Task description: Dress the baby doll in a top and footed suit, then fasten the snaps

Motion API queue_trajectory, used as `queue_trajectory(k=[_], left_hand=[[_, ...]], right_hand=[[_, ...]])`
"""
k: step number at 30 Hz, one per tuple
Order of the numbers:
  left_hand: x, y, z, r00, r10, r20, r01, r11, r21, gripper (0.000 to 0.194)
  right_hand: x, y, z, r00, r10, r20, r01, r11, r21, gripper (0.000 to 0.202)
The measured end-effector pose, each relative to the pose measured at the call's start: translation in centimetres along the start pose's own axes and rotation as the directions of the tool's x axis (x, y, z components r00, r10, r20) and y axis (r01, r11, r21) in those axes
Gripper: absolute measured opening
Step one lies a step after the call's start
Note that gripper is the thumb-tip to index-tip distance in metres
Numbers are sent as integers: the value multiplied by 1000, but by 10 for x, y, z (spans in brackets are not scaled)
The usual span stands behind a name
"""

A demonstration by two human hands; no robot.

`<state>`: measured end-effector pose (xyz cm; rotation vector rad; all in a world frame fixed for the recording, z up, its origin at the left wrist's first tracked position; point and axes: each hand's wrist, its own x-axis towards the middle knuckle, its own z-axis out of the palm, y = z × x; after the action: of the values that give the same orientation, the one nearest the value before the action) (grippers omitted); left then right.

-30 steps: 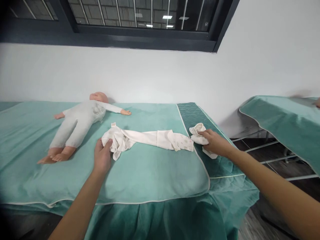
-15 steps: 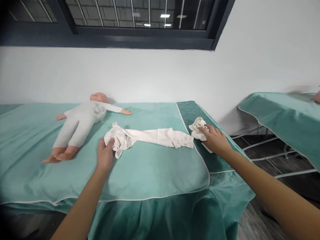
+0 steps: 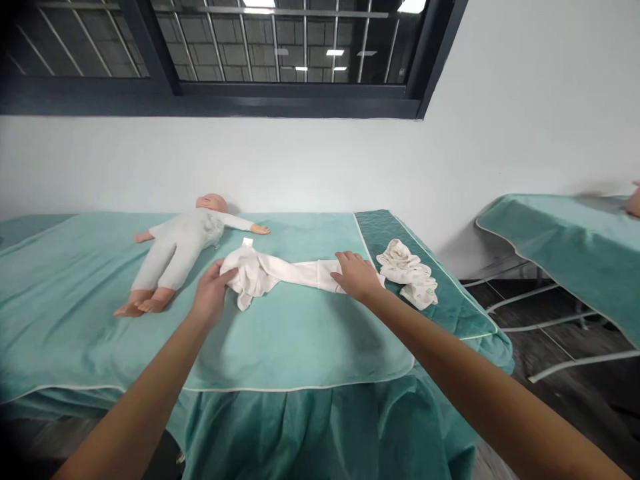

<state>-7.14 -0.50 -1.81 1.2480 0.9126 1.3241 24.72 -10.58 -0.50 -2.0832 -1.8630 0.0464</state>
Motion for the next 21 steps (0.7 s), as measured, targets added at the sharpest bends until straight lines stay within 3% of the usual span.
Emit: queue_trajectory(k=[3,5,6,8,9,11,13,14,16,17,18,20,21], left_hand=[[25,53,-3,987,159,-26,-159,987,-2,30],[49,99,4,948,306,-85,-300,951,77,27],[60,124,13,906,407,-113,-395,911,114,28],[77,170,44,817,571,-86,-554,817,159,33],[80,189,65,785,617,-44,-603,779,171,31],[73,210,116,684,722,101,-724,657,211,29],[53,206,166,588,750,303,-808,556,194,35],[41,196,184,532,715,454,-838,520,164,36],[19,163,203,345,533,772,-884,462,76,43],[12,143,201,300,432,850,-881,467,73,46],[8,122,193,320,334,887,-862,490,126,44],[9,81,163,512,213,832,-779,523,345,34],[13,62,146,578,177,797,-742,521,422,34]], right_hand=[[16,-21,-4,999,13,36,-16,995,97,32],[17,-44,-11,999,-40,29,35,987,154,24],[14,-58,-15,997,-68,27,62,978,199,23],[3,-92,-22,989,-138,45,118,945,305,23],[-3,-109,-24,981,-186,56,141,881,451,24],[-17,-142,-25,960,-281,11,212,747,630,30],[-30,-165,-24,946,-319,-46,253,646,721,34],[-37,-171,-22,941,-332,-68,270,612,743,34],[-52,-171,-15,931,-356,-80,290,588,755,34],[-61,-165,-10,925,-373,-69,297,598,744,36],[-70,-154,-4,922,-384,-49,297,621,725,39],[-87,-126,9,923,-384,7,279,683,675,44],[-94,-110,15,931,-363,20,263,711,652,44]])
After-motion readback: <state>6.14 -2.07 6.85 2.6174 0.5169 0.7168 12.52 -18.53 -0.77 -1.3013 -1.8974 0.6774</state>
